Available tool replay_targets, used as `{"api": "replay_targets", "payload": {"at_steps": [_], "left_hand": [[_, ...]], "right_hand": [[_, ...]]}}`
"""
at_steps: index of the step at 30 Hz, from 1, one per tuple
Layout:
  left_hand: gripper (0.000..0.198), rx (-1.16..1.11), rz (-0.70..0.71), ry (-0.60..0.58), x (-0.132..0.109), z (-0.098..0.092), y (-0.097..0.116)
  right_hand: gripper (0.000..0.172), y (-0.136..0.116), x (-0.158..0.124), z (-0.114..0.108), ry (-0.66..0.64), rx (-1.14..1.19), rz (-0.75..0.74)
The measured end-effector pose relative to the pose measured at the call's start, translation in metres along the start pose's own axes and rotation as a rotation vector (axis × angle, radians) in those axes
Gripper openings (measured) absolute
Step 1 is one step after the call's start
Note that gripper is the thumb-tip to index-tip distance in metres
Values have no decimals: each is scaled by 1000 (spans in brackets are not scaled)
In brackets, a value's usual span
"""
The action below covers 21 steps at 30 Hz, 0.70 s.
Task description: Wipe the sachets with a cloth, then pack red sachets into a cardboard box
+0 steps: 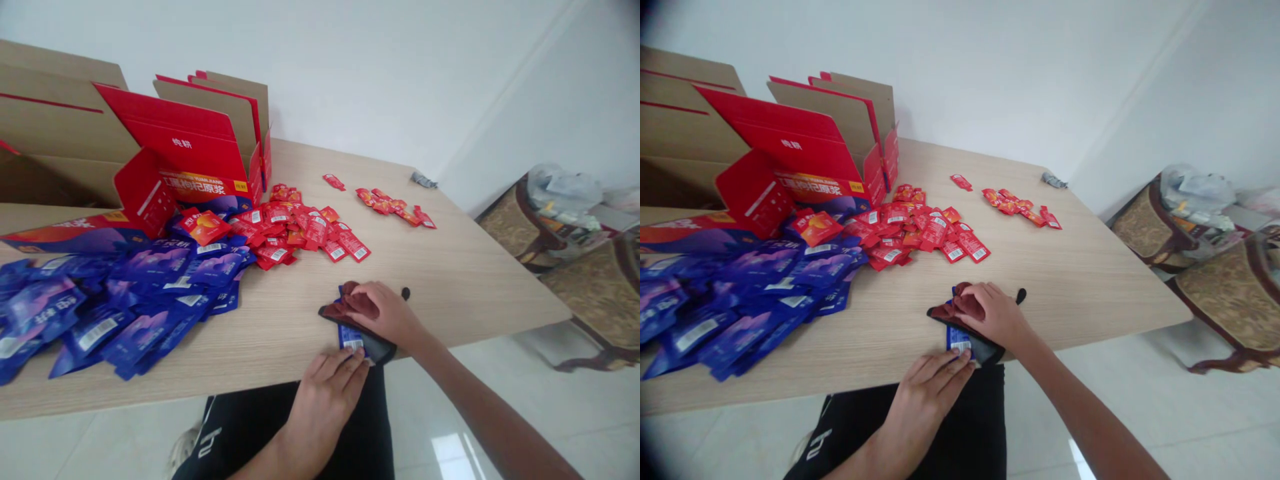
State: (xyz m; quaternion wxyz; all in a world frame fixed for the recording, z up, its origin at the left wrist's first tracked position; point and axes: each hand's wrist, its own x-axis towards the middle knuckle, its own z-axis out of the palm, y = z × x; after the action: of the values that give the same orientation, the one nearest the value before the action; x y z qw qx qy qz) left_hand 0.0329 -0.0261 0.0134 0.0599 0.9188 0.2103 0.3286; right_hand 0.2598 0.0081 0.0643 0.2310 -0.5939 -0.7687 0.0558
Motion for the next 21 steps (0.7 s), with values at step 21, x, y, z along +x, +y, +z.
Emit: {"api": "replay_targets", "payload": {"at_steps": [21], "left_hand": [[31, 274, 91, 99, 7, -3, -8]], "right_hand": [[60, 62, -47, -1, 760, 733, 723]]}}
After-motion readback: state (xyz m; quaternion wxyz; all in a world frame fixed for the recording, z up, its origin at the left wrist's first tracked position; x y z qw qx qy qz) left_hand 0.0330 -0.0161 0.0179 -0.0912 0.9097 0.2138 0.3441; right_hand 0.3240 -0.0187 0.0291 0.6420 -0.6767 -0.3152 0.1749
